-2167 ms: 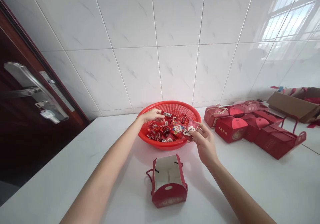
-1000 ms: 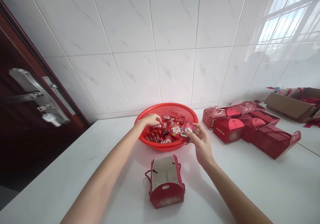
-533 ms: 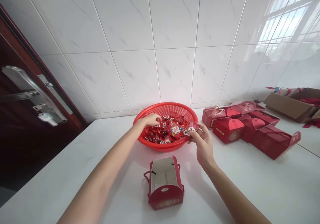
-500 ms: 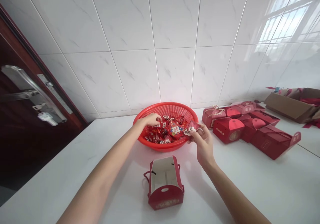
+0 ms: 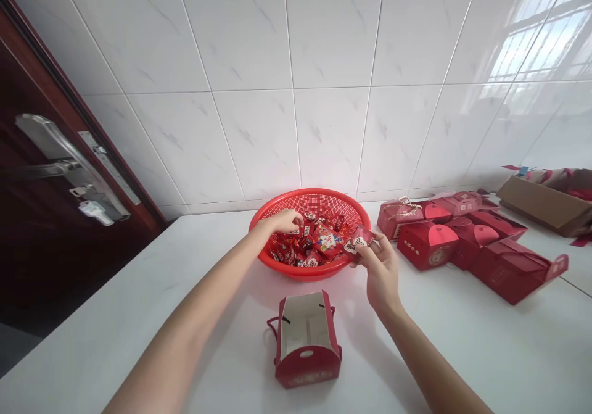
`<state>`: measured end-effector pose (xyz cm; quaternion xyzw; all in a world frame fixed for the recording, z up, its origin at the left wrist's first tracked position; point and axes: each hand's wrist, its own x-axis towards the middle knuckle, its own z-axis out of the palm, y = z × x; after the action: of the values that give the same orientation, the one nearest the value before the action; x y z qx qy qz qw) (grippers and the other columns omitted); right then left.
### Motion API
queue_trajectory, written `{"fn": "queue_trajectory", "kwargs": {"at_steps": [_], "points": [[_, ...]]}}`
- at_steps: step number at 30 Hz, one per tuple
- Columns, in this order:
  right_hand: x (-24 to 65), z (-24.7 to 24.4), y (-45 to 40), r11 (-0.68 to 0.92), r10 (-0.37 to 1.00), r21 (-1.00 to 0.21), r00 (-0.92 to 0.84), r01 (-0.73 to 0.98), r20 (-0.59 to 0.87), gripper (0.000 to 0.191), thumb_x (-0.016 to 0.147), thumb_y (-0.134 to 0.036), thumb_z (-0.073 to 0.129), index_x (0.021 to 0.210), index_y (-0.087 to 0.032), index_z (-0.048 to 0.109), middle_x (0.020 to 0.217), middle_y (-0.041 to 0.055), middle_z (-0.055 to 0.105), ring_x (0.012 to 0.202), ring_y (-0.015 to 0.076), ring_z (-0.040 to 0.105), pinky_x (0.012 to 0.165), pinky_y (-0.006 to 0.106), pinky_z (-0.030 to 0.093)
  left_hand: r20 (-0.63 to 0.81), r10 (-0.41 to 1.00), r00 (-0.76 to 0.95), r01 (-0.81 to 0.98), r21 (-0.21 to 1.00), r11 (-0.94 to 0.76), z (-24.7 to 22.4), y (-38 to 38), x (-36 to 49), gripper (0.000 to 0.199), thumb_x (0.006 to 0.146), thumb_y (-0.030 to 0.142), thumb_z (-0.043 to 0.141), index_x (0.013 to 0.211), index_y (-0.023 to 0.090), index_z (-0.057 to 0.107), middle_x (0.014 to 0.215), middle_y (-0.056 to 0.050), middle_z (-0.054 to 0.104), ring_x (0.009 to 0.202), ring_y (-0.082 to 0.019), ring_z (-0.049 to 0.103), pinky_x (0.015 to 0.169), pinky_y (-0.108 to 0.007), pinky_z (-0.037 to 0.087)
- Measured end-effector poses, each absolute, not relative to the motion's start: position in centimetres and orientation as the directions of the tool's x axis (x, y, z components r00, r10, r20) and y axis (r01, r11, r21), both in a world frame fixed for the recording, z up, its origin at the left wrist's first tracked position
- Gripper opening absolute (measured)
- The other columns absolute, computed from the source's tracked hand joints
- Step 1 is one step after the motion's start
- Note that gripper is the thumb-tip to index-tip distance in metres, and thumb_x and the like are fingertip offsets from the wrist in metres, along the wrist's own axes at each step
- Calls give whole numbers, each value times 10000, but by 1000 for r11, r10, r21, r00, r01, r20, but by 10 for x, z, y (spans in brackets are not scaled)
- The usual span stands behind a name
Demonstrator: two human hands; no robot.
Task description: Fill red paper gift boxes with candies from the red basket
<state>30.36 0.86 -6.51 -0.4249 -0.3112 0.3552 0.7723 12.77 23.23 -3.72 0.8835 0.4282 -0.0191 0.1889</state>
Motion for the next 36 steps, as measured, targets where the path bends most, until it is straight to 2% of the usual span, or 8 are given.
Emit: {"fn": "queue_trajectory", "kwargs": {"at_steps": [15,22,24,26,30,33,36], "points": [[302,-64,10,407,811,-870,547,-276,206,263,727,-332,753,919,-204,627,745,-5,645,629,138,554,524,258,483,-199,754,626,776,247,-580,-38,233,130,368,773,163,586,1097,228,749,1194,-49,754,1060,-225,696,814,-238,539],[301,-65,9,401,812,-878,546,-261,208,263,733,-328,734,934,-204,618,753,-3,648,617,136,548,499,253,479,-186,741,645,760,261,-596,-38,233,133,366,792,202,575,1120,225,736,1124,-45,766,965,-219,715,769,-248,545],[301,-66,9,400,809,-884,546,-243,216,261,743,-331,732,940,-204,617,762,3,657,628,139,554,499,250,480,-184,733,655,752,261,-605,-37,232,134,371,810,225,576,1146,227,732,1148,-54,759,991,-231,712,800,-264,548],[301,-66,9,399,807,-889,547,-226,223,260,750,-332,733,944,-203,617,766,9,667,638,141,562,501,247,482,-180,720,671,738,262,-622,-37,230,135,389,837,257,577,1200,237,716,1220,-60,736,1091,-247,687,895,-289,539],[301,-68,8,394,803,-898,548,-195,233,262,756,-333,738,946,-205,611,783,20,687,640,145,570,498,248,486,-170,676,717,693,275,-667,-36,222,139,601,880,434,614,1459,289,542,1483,-80,570,1365,-290,524,1127,-386,423],[302,-69,8,388,801,-906,549,-171,240,277,767,-342,743,970,-210,608,806,31,700,656,157,587,500,254,492,-186,627,756,652,293,-699,-35,213,143,851,816,600,690,1566,338,384,1645,-88,363,1488,-327,375,1186,-435,363],[302,-71,8,386,801,-910,544,-150,250,266,790,-354,741,972,-213,607,821,37,704,666,159,593,501,249,490,-213,538,815,579,269,-770,-37,206,150,997,750,603,774,1598,353,312,1720,-90,180,1556,-371,222,1226,-499,284]]}}
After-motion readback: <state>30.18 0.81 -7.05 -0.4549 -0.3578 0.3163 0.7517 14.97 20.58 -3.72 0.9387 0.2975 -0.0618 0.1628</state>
